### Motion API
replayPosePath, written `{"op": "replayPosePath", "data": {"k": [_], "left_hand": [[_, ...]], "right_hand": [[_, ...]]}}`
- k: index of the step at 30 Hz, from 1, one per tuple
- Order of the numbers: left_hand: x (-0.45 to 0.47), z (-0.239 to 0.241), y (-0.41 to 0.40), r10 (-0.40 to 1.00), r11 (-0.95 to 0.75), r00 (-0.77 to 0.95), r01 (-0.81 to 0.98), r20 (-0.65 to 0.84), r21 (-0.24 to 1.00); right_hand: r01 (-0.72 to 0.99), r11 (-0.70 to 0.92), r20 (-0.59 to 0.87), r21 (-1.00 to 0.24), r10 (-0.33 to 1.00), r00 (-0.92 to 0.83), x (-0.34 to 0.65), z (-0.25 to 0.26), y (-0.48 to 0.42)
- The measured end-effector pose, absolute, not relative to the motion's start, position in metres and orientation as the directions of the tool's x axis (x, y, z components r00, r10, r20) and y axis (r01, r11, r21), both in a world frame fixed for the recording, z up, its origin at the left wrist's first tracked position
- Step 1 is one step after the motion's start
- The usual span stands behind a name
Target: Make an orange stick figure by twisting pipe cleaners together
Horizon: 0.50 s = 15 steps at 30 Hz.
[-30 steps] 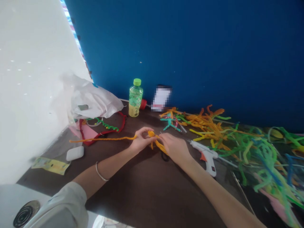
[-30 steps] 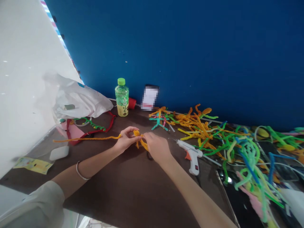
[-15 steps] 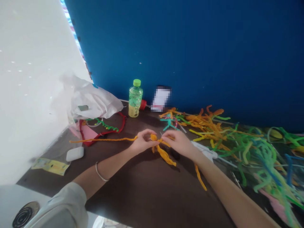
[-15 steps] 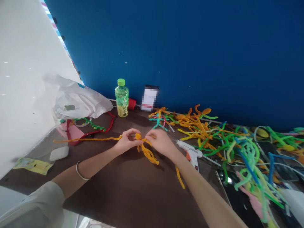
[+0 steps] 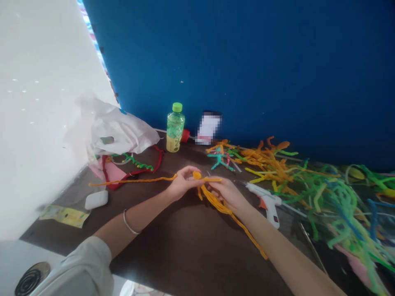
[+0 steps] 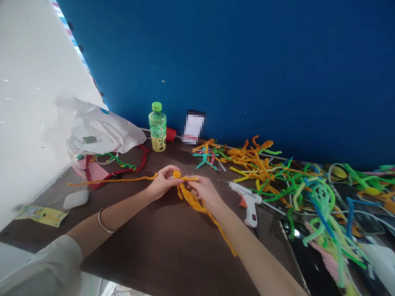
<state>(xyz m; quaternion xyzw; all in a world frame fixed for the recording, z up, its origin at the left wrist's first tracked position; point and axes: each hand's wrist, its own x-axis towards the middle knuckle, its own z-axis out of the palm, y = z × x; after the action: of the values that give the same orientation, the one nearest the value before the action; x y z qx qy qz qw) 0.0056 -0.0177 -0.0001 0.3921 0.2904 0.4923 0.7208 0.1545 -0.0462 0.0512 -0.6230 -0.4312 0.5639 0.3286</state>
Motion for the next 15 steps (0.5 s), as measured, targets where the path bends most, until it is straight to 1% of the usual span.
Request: {"op": "replayPosePath", "data": {"k": [3, 6, 8, 12, 15], "left_hand": [[0.0057, 0.0008, -0.0182, 0.949, 0.193, 0.312, -0.458, -0.046, 0.868], [0.0058, 0.0006, -0.0181, 0.961, 0.163, 0.273, -0.443, -0.041, 0.881], [0.0059, 0.0001, -0.0179, 0.968, 0.141, 0.249, -0.428, -0.033, 0.893], [0.0065, -0.0009, -0.0177, 0.979, 0.110, 0.203, -0.390, -0.031, 0.914], [0.0074, -0.0007, -0.0173, 0.990, 0.080, 0.139, -0.360, -0.032, 0.929]], "right_hand": [[0.328, -0.330, -0.322, -0.885, 0.943, 0.078, 0.1502, 0.0521, -0.0508], [0.462, -0.171, -0.179, -0.870, 0.983, 0.026, 0.1489, 0.0529, -0.0521], [0.554, -0.081, -0.123, -0.828, 0.992, -0.039, 0.1488, 0.0529, -0.0524], [0.762, 0.049, -0.050, -0.645, 0.993, -0.106, 0.1475, 0.0546, -0.0542], [0.855, 0.129, 0.000, -0.502, 0.989, -0.149, 0.1439, 0.0571, -0.0570]]}}
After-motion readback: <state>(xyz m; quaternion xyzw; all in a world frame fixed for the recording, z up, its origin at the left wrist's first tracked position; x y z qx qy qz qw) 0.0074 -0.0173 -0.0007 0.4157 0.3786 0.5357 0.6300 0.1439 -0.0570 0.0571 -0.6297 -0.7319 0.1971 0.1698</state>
